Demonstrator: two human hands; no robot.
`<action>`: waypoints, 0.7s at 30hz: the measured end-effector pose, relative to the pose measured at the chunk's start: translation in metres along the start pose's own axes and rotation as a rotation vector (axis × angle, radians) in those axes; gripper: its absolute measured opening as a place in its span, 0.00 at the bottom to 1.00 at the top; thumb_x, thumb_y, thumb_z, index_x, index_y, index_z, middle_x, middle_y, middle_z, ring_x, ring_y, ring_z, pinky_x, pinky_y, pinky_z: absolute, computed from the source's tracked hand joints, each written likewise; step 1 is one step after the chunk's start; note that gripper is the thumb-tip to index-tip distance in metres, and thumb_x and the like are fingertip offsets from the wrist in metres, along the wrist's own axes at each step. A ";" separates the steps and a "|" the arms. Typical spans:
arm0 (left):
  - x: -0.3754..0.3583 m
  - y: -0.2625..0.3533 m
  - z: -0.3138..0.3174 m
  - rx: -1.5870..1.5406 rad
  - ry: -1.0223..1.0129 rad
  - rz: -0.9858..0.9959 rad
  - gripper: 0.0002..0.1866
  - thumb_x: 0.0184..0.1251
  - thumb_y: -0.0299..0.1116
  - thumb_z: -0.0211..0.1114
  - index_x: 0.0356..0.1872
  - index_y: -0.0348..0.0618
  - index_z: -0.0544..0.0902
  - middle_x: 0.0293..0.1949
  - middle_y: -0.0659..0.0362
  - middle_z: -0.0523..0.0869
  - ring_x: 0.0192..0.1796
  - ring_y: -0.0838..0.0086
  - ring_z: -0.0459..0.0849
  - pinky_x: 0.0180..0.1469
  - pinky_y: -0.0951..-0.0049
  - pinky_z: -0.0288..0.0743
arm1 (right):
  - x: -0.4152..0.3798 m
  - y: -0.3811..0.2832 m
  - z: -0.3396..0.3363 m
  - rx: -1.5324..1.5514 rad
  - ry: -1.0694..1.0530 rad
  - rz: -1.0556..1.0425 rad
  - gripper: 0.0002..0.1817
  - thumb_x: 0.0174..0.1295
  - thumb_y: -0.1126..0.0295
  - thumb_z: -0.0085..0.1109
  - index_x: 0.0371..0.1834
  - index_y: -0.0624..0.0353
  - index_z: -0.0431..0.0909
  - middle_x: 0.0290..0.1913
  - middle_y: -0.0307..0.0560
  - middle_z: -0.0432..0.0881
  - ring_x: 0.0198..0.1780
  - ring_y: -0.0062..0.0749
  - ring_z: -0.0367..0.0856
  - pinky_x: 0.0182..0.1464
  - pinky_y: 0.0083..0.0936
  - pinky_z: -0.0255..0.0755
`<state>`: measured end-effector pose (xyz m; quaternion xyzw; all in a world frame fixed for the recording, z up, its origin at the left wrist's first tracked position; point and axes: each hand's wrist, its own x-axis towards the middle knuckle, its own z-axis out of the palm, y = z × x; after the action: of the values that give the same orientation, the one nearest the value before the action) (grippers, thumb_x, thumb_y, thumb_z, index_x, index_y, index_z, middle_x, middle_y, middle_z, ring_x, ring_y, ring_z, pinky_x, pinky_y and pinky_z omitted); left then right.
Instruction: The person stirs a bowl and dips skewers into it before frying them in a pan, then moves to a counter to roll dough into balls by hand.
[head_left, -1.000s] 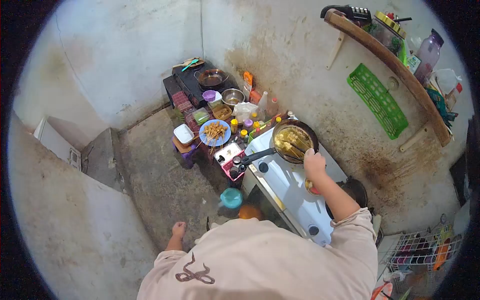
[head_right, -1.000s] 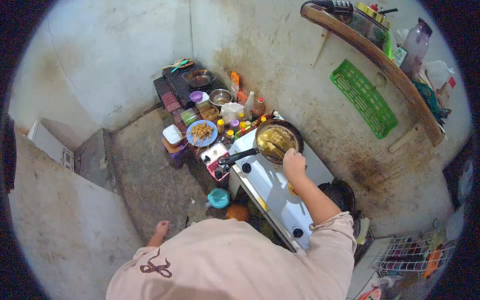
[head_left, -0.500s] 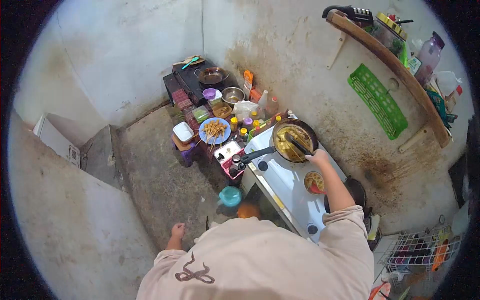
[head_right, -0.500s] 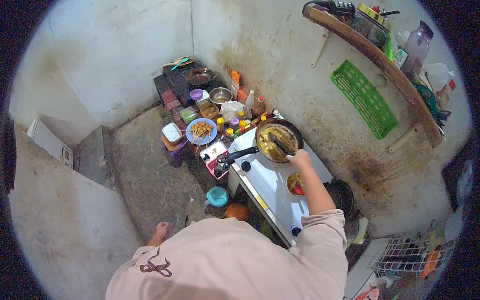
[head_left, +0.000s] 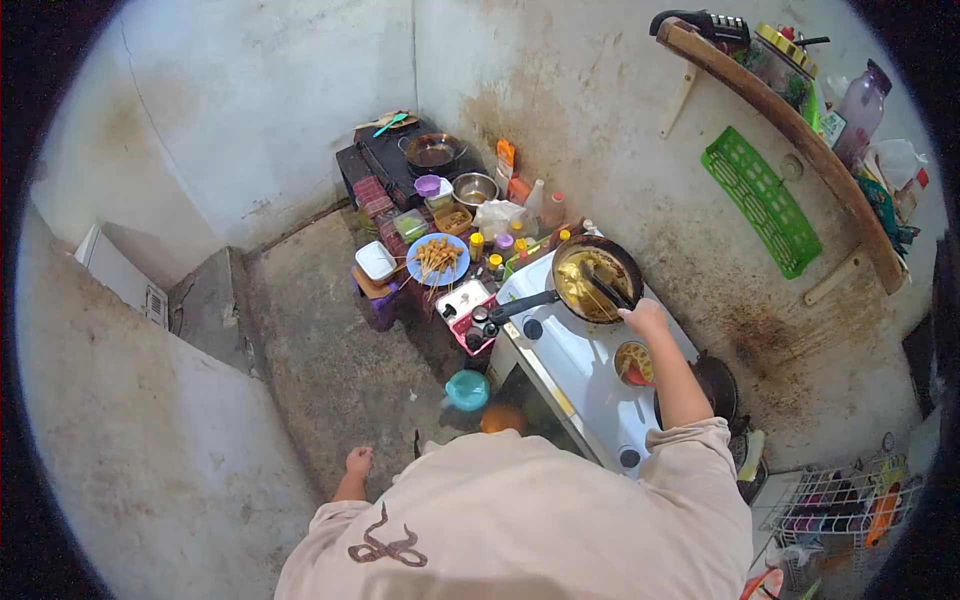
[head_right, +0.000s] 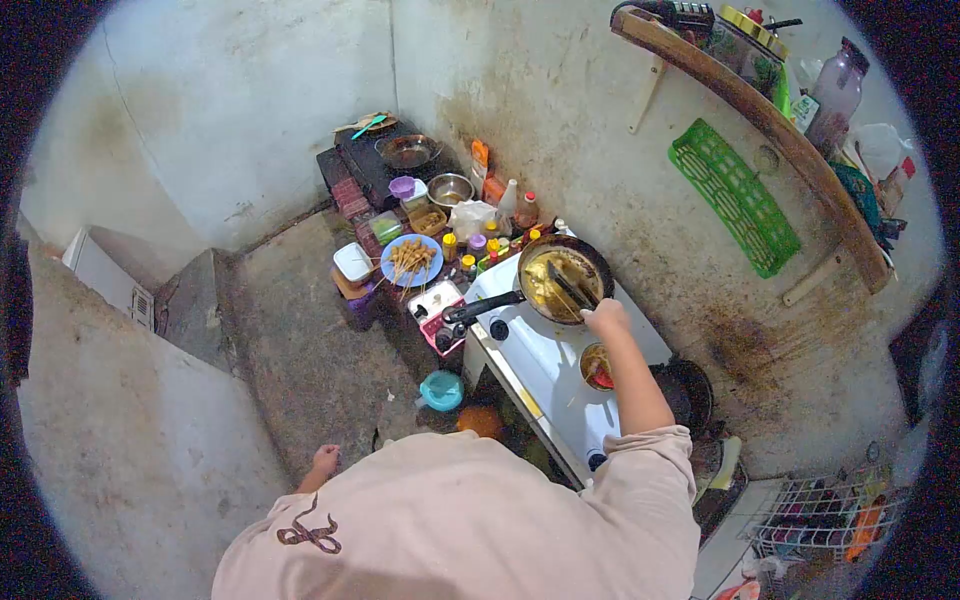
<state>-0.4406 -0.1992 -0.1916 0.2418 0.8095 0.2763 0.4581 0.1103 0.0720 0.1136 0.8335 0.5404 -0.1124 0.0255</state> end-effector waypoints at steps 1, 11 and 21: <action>0.009 -0.010 0.001 -0.023 -0.010 -0.004 0.10 0.52 0.27 0.53 0.34 0.39 0.79 0.28 0.59 0.80 0.26 0.76 0.77 0.28 0.75 0.70 | -0.010 -0.005 0.001 -0.031 0.088 -0.033 0.23 0.46 0.54 0.60 0.35 0.65 0.76 0.37 0.55 0.78 0.36 0.46 0.78 0.38 0.37 0.72; 0.017 -0.016 -0.001 0.046 0.009 -0.033 0.09 0.53 0.30 0.56 0.36 0.40 0.78 0.28 0.59 0.80 0.26 0.75 0.76 0.28 0.75 0.70 | 0.000 -0.015 0.055 -0.222 0.307 -0.160 0.13 0.50 0.66 0.57 0.36 0.61 0.71 0.41 0.51 0.74 0.38 0.46 0.78 0.38 0.37 0.72; 0.021 -0.008 0.008 -0.026 -0.070 0.034 0.08 0.52 0.29 0.58 0.34 0.39 0.77 0.26 0.61 0.79 0.25 0.78 0.74 0.27 0.77 0.68 | 0.028 -0.009 0.067 -0.050 0.267 -0.015 0.16 0.48 0.64 0.60 0.35 0.62 0.71 0.43 0.51 0.72 0.38 0.47 0.77 0.37 0.35 0.73</action>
<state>-0.4449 -0.1894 -0.2131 0.2591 0.7851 0.2860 0.4843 0.1017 0.0895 0.0429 0.8361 0.5478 0.0128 -0.0269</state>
